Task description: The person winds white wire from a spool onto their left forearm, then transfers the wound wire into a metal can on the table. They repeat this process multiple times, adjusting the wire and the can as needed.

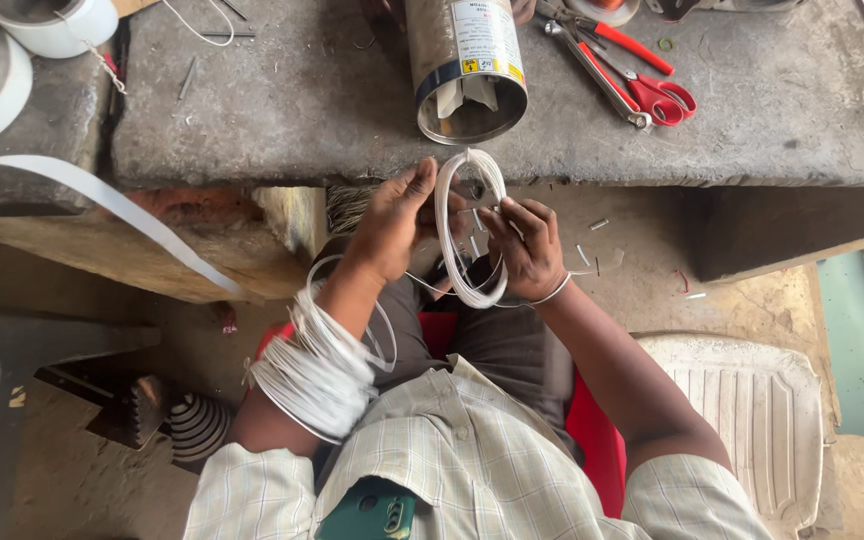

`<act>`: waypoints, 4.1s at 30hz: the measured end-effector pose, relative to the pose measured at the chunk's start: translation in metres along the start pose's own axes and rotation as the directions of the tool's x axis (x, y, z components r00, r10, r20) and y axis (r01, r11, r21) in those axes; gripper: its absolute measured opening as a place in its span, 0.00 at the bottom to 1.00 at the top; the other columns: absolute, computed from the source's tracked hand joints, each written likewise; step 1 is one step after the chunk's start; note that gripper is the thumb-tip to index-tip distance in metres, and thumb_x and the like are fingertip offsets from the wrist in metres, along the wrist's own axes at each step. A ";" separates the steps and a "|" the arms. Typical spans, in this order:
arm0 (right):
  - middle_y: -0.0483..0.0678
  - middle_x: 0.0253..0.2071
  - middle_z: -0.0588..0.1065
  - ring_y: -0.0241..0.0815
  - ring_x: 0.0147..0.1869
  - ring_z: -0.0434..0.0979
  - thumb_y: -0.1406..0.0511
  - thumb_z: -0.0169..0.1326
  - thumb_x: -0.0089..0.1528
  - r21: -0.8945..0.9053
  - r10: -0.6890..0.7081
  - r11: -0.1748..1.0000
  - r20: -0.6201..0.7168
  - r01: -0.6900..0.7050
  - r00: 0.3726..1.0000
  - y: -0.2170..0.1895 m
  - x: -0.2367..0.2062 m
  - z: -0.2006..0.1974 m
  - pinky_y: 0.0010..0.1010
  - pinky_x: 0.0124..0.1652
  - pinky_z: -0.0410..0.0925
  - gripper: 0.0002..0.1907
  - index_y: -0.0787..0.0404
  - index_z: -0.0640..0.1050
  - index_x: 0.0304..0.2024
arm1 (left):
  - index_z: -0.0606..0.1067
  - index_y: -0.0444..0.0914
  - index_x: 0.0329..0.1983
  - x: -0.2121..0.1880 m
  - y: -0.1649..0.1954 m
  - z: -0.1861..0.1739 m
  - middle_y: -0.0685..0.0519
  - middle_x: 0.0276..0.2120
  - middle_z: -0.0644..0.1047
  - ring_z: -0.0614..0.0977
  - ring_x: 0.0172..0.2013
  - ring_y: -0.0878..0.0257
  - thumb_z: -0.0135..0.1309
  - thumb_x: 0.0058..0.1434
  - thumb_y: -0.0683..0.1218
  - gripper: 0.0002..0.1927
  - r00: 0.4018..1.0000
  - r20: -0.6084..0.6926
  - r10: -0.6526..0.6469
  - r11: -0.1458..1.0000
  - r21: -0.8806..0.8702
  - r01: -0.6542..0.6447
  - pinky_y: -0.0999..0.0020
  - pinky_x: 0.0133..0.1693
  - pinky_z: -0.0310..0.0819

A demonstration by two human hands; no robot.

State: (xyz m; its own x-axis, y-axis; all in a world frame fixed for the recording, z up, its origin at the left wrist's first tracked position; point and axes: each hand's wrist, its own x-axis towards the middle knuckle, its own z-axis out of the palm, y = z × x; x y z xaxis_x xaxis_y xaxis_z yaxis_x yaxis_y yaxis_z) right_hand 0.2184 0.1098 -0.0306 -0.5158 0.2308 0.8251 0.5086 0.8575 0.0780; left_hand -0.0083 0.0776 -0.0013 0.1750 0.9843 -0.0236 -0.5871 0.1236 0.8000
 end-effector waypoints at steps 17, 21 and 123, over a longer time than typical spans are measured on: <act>0.53 0.74 0.57 0.47 0.77 0.60 0.61 0.67 0.56 0.854 0.368 0.252 0.350 -0.455 0.861 -0.044 0.041 -0.071 0.39 0.72 0.58 0.50 0.56 0.52 0.73 | 0.76 0.36 0.64 -0.033 0.029 0.046 0.55 0.51 0.72 0.81 0.52 0.65 0.53 0.75 0.54 0.22 0.780 0.336 0.528 0.700 0.347 -0.624 0.72 0.51 0.79; 0.58 0.67 0.65 0.48 0.72 0.67 0.61 0.73 0.47 0.687 0.349 0.522 0.368 -0.505 0.862 -0.069 0.048 -0.065 0.40 0.66 0.63 0.53 0.68 0.58 0.67 | 0.75 0.38 0.65 -0.046 0.020 0.070 0.54 0.52 0.73 0.82 0.54 0.63 0.56 0.76 0.48 0.17 0.756 0.340 0.560 0.634 0.412 -0.655 0.68 0.59 0.80; 0.55 0.67 0.73 0.56 0.73 0.70 0.66 0.54 0.67 -0.067 0.012 0.998 0.152 -0.002 0.988 0.018 0.039 -0.001 0.47 0.66 0.65 0.23 0.59 0.76 0.66 | 0.82 0.30 0.39 0.085 0.007 0.002 0.53 0.27 0.81 0.80 0.25 0.68 0.60 0.65 0.45 0.11 0.952 -0.273 0.135 0.966 0.250 -0.066 0.71 0.28 0.77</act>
State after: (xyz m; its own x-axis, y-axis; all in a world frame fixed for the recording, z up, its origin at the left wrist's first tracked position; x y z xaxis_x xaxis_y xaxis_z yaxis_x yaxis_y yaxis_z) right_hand 0.2080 0.1332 0.0032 -0.6082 0.3080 0.7316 0.5544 0.8244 0.1138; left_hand 0.0042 0.1620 0.0034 -0.1289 0.9886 -0.0779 -0.3808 0.0232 0.9244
